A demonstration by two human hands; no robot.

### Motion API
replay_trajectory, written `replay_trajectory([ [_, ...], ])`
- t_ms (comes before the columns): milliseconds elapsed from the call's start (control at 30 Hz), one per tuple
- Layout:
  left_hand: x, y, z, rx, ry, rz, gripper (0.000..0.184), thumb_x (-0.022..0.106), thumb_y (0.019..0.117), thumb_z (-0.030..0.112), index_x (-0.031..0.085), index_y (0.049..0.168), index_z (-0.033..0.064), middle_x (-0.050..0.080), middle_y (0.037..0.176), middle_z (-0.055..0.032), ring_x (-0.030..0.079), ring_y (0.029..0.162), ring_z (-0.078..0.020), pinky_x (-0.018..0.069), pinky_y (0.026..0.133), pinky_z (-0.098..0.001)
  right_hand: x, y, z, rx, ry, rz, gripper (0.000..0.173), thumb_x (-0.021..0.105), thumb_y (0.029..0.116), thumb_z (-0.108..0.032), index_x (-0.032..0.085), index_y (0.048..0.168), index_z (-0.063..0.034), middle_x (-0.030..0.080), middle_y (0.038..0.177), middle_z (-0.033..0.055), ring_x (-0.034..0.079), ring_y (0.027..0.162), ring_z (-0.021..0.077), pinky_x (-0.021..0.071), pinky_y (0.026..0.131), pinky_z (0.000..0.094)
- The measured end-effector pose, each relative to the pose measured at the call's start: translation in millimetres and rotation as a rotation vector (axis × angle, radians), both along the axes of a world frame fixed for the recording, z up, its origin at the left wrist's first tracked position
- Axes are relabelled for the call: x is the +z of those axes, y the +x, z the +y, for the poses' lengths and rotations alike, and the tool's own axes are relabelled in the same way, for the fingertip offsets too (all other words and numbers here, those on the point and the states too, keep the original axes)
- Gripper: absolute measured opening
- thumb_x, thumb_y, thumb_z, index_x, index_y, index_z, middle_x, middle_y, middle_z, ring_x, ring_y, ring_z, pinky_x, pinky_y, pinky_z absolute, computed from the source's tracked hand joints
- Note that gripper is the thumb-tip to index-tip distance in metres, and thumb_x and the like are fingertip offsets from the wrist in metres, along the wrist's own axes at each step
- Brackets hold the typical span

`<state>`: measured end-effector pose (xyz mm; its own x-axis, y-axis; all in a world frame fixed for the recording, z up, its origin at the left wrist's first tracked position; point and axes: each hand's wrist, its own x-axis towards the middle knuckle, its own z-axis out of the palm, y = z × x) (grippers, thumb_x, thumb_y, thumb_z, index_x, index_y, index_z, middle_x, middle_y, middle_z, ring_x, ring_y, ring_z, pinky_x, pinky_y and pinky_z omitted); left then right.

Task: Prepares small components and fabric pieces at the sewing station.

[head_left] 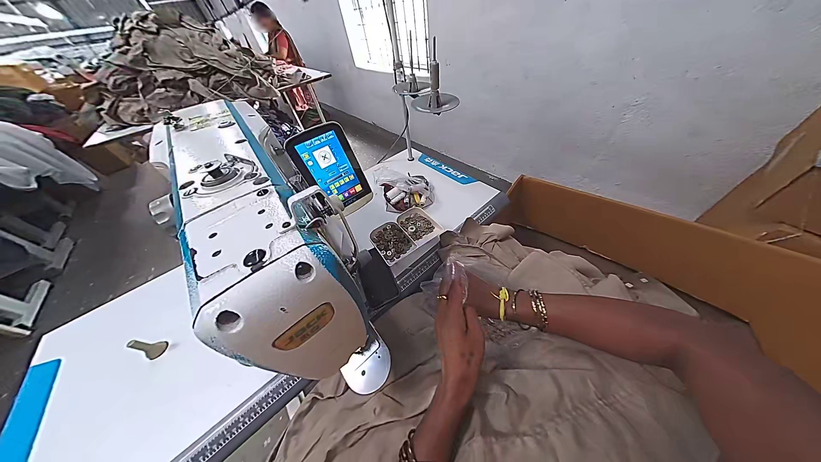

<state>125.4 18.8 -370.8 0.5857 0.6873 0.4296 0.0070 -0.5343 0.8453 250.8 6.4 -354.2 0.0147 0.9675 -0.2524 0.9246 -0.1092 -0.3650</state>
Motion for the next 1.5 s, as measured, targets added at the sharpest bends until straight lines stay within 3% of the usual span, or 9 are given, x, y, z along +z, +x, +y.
replay_trajectory([
  [200,4,8,22,-0.039,-0.24,-0.01,0.057,0.041,0.093,-0.003,0.042,0.149,-0.0104,0.035,0.158,-0.0308,0.036,0.147,-0.0372,0.0322,0.118,-0.0461,-5,2,11,-0.101,-0.183,-0.199,0.024,0.049,0.1034,-0.001,0.065,0.116,0.0106,0.065,0.12,0.0243,0.063,0.114,0.0361,0.048,0.098,0.0453],
  [367,0,3,41,-0.011,-0.4,-0.058,0.057,0.037,0.0964,0.002,0.037,0.153,-0.0057,0.039,0.156,-0.026,0.056,0.123,-0.0232,0.0497,0.095,-0.0375,-2,11,2,-0.064,0.182,-0.135,0.023,0.057,0.1017,-0.022,0.069,0.099,-0.0024,0.069,0.088,0.0182,0.07,0.084,0.0371,0.0562,0.067,0.0543],
  [433,2,-1,46,-0.036,-0.545,-0.142,0.055,0.034,0.0981,0.001,0.036,0.153,-0.0058,0.036,0.158,-0.0234,0.051,0.131,-0.018,0.0447,0.104,-0.032,22,21,7,-0.073,0.119,0.023,0.039,0.048,0.1088,-0.033,0.069,0.101,-0.002,0.066,0.081,0.0164,0.067,0.079,0.0337,0.0528,0.071,0.0543],
  [633,-19,4,38,-0.017,-0.596,-0.141,0.06,0.033,0.0975,0.0,0.03,0.157,-0.0045,0.029,0.163,-0.0239,0.043,0.141,-0.0238,0.0408,0.11,-0.0369,93,34,61,-0.273,-0.018,0.671,0.045,0.036,0.1124,-0.038,0.057,0.089,-0.0048,0.051,0.062,-0.0008,0.043,0.045,0.0053,0.0366,0.044,0.0206],
  [833,-62,12,31,-0.096,-0.55,0.127,0.06,0.035,0.1004,-0.002,0.027,0.16,0.0002,0.029,0.164,-0.0227,0.051,0.134,-0.0288,0.0457,0.104,-0.042,55,24,169,-0.262,0.286,0.03,0.052,0.042,0.1098,-0.041,0.069,0.105,0.0035,0.068,0.101,0.026,0.066,0.102,0.0431,0.0486,0.084,0.062],
  [1000,-57,7,32,-0.067,-0.595,0.196,0.055,0.036,0.1015,-0.001,0.034,0.156,-0.0035,0.037,0.158,-0.0255,0.052,0.132,-0.0306,0.0433,0.107,-0.0432,-14,-5,204,-0.364,0.406,-0.193,0.041,0.046,0.109,-0.034,0.066,0.109,0.0012,0.068,0.099,0.0256,0.069,0.091,0.044,0.0529,0.072,0.0579],
  [1133,-56,8,33,-0.026,-0.627,0.239,0.041,0.038,0.1033,0.002,0.05,0.142,-0.0043,0.058,0.126,-0.0232,0.059,0.084,-0.0218,0.0518,0.074,-0.0386,-19,-17,209,-0.399,0.38,-0.183,0.032,0.047,0.108,-0.024,0.066,0.115,0.0005,0.064,0.111,0.0269,0.067,0.094,0.044,0.054,0.072,0.0554],
  [1333,-56,7,35,-0.076,-0.636,0.167,0.054,0.036,0.1019,-0.001,0.035,0.156,-0.0023,0.036,0.16,-0.0234,0.047,0.138,-0.0286,0.0405,0.111,-0.042,6,-15,199,-0.383,0.25,-0.129,0.025,0.057,0.1024,-0.019,0.071,0.105,0.0005,0.067,0.108,0.0253,0.067,0.101,0.0437,0.0533,0.076,0.0597],
  [1500,-59,6,36,-0.098,-0.594,0.136,0.057,0.036,0.1019,-0.001,0.029,0.158,-0.0024,0.031,0.163,-0.0225,0.044,0.142,-0.0291,0.0398,0.112,-0.0428,53,-8,189,-0.396,0.161,-0.04,0.023,0.065,0.0957,-0.015,0.069,0.095,0.0074,0.067,0.108,0.0297,0.065,0.107,0.047,0.0507,0.083,0.0644],
])
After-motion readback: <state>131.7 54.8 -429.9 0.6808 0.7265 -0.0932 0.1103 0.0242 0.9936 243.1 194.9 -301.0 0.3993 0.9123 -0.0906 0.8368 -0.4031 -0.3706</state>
